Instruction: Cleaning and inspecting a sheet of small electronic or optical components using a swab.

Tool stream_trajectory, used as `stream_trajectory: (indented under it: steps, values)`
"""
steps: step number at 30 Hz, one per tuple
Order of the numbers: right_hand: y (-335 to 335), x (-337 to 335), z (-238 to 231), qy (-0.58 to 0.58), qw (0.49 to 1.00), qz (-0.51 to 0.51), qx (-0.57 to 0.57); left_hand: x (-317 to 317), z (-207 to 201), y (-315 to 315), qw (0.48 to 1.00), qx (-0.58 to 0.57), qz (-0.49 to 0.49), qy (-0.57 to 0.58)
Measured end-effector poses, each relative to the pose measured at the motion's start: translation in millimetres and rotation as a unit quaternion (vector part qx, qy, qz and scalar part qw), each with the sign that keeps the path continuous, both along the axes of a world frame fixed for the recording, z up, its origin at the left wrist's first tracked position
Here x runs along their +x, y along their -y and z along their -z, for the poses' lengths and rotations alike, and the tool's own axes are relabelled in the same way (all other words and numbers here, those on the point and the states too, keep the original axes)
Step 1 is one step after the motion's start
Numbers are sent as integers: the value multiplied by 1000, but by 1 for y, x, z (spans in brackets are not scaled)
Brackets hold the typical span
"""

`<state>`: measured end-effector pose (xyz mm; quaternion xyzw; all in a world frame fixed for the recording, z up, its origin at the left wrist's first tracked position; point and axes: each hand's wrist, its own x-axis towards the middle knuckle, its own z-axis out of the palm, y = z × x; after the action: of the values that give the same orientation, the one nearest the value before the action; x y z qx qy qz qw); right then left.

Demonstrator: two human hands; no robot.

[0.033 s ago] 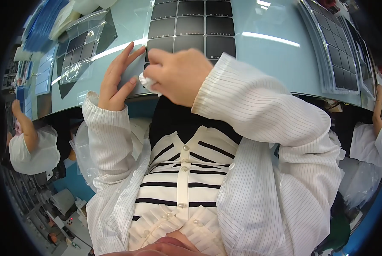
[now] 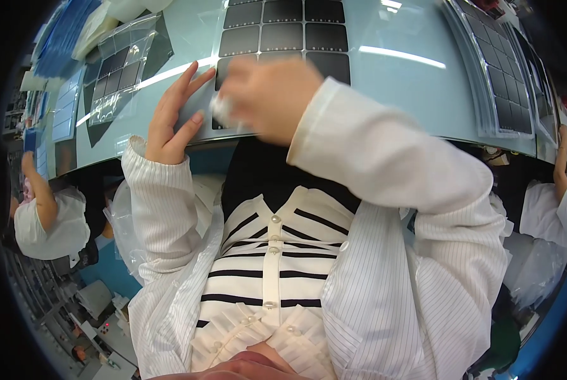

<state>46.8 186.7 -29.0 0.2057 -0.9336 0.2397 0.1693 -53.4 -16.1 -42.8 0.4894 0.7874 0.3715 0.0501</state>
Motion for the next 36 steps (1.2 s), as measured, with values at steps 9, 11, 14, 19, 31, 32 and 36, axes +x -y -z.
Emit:
stream_trajectory:
  steps: [9,11,14,19,31,32,36]
  values:
    - [0,0,11,15,996,82,-16,-1,4,0,999,9,-21,32]
    - [-34,-22,16,-45,985,168,-7,0,2,-4,999,16,-14,44]
    - [-25,-20,19,-49,982,181,6,-2,5,-7,998,13,-15,51]
    - [-16,-22,20,-34,985,164,-33,-1,9,-2,996,34,-18,81]
    - [-3,-30,27,-42,982,181,-31,-5,13,-3,998,40,-5,57]
    - [15,-19,30,-80,990,113,-26,-5,14,-2,998,40,-7,57]
    - [-20,-43,27,-72,975,210,-33,1,12,-2,992,54,-22,111]
